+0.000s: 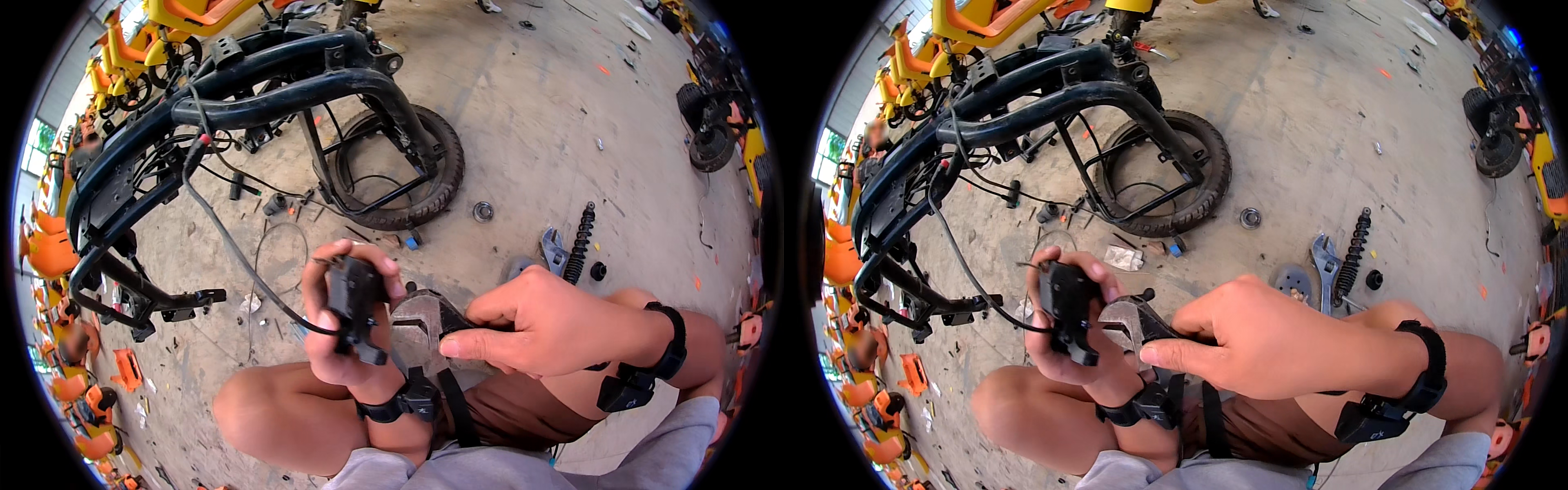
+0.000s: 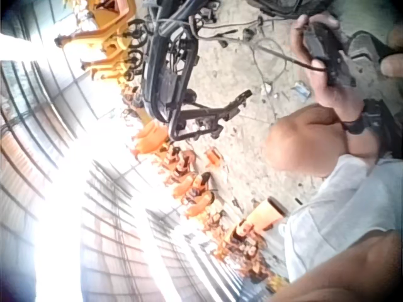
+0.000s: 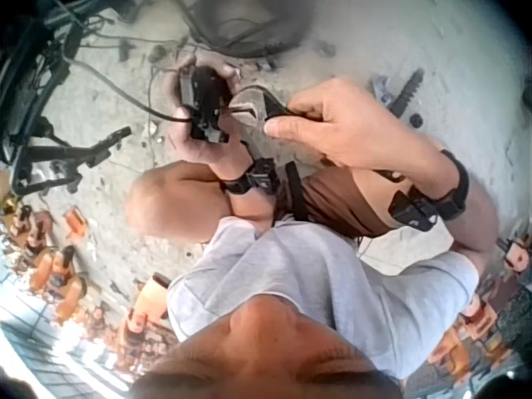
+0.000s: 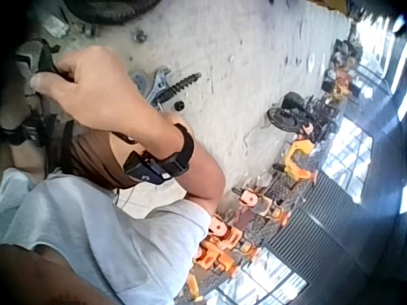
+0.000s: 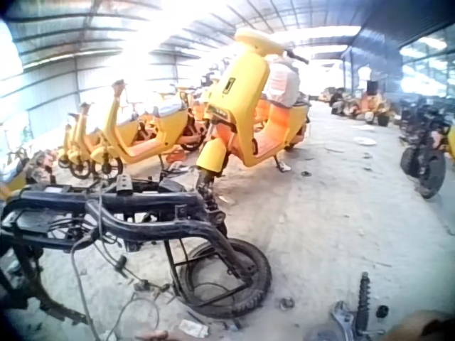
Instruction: The person sits on the floor and uses pliers to repeatedly squeeze and adjust a small black plastic component with a wire attached. The person rotates the component and repositions the pliers multiple times while working on the same part.
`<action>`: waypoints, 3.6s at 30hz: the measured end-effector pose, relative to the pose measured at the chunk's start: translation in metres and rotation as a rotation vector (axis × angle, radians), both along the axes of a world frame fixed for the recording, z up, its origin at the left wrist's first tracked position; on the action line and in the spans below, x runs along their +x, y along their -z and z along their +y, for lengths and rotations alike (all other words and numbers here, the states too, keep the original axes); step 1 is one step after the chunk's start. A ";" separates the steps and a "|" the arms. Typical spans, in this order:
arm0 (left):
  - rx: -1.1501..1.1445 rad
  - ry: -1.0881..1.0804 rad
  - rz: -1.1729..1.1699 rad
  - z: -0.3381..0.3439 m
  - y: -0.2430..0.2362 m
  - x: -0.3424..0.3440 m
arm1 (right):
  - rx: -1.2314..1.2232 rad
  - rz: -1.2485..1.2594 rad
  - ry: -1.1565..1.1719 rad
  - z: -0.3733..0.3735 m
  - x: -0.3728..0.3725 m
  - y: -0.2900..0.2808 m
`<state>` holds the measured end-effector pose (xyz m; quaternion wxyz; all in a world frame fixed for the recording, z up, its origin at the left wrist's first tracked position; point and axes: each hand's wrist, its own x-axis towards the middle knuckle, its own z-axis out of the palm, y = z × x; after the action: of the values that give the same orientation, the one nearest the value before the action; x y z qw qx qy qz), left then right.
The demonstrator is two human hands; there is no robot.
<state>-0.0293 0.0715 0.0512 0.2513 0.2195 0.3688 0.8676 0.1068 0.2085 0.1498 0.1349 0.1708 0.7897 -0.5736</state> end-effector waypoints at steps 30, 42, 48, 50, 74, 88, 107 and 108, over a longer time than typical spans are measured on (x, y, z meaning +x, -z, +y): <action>0.013 -0.107 0.110 0.005 -0.001 0.013 | -0.496 -0.260 0.144 -0.016 -0.004 0.000; 0.180 -0.105 0.168 0.007 0.009 0.012 | -0.626 -0.384 0.165 -0.016 -0.008 -0.006; 0.072 -0.085 0.115 0.007 0.006 0.012 | 0.115 0.151 0.028 -0.019 -0.001 0.007; 0.059 -0.094 0.100 0.009 0.004 0.013 | 0.225 0.234 0.023 -0.021 0.000 0.008; 0.072 0.232 -0.324 0.008 -0.014 0.010 | 1.197 0.590 -0.285 -0.014 0.013 0.013; 0.136 0.007 0.019 0.001 -0.006 0.012 | -0.432 -0.284 0.128 -0.012 0.000 -0.008; 0.197 -0.104 0.184 0.001 -0.002 0.015 | -0.836 -0.398 0.092 -0.011 -0.003 -0.003; 0.211 -0.115 0.207 0.001 -0.002 0.014 | -0.811 -0.393 0.087 -0.012 -0.005 -0.004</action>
<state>-0.0155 0.0727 0.0533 0.1375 0.3115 0.3115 0.8871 0.1019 0.1969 0.1534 0.3141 0.2428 0.4525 -0.7985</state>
